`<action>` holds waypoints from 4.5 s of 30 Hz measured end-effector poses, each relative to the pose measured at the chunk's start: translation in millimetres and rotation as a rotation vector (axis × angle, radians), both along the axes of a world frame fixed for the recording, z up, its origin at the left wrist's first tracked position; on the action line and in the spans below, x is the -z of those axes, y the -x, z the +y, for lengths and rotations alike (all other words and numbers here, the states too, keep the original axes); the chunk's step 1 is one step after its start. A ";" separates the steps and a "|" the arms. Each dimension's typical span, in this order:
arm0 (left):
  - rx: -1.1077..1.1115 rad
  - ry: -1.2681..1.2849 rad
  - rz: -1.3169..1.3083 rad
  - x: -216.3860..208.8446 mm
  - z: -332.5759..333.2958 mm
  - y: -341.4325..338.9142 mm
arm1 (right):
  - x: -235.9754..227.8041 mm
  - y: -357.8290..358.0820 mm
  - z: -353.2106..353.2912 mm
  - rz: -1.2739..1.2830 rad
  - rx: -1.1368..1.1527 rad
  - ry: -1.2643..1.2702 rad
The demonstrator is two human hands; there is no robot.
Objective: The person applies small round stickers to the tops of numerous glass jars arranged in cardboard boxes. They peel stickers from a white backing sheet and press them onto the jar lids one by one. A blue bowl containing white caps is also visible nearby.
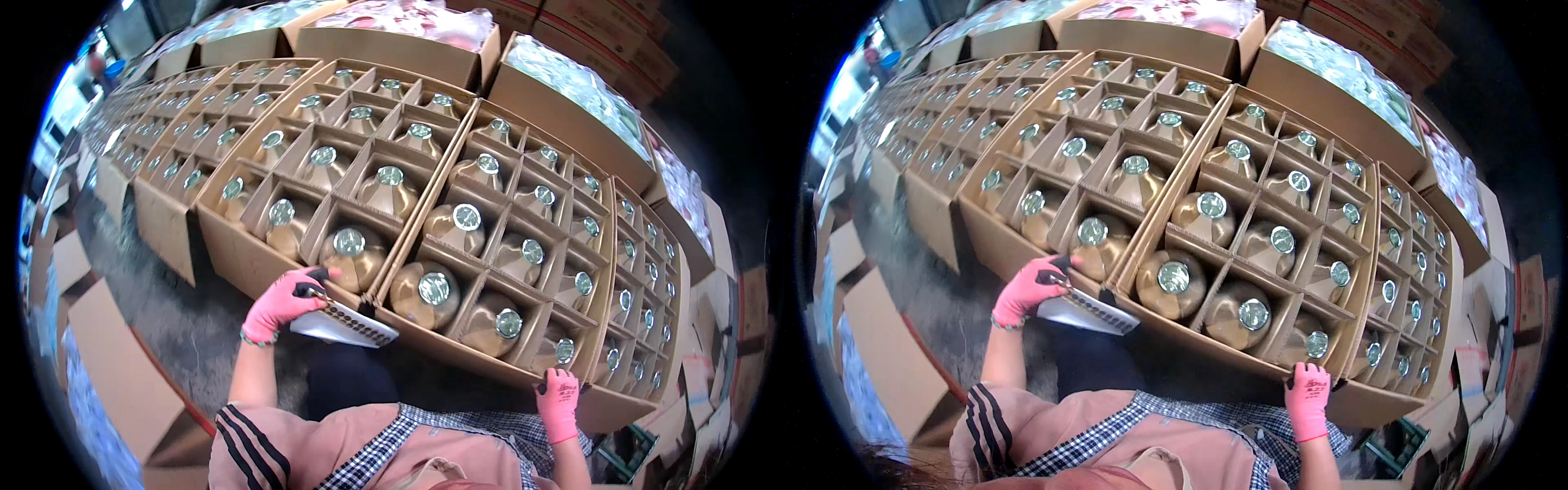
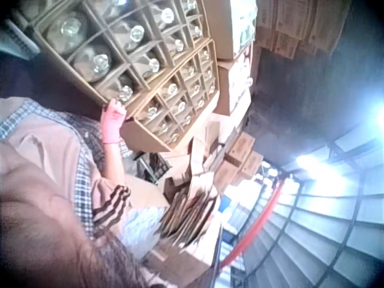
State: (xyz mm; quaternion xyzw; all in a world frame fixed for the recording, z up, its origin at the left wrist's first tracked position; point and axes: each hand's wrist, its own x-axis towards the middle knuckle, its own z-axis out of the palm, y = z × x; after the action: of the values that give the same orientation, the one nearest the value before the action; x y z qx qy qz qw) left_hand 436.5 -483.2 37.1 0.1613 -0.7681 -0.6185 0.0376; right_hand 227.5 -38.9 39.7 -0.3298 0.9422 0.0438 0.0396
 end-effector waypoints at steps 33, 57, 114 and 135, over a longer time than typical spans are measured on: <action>-0.378 -0.327 -0.173 5.1 -2.1 0.0 | -216.1 -47.3 -135.4 0.300 -1.068 0.818; -0.053 -0.096 0.475 -89.5 121.6 92.7 | -134.2 -57.6 -66.6 -0.149 -0.701 0.882; 0.687 -0.243 -0.079 -9.1 151.2 116.4 | -10.3 37.3 -27.8 -0.037 -0.034 0.014; 0.512 -0.418 0.013 -5.0 142.4 126.4 | -106.8 -39.2 -113.3 -0.003 -0.013 0.598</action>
State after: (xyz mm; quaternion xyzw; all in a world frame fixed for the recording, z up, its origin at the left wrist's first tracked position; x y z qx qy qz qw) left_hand 310.1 -340.8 42.1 -0.0368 -0.6397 -0.7533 -0.1481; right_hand 266.7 -152.1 146.5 -0.3328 0.9111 -0.2360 -0.0583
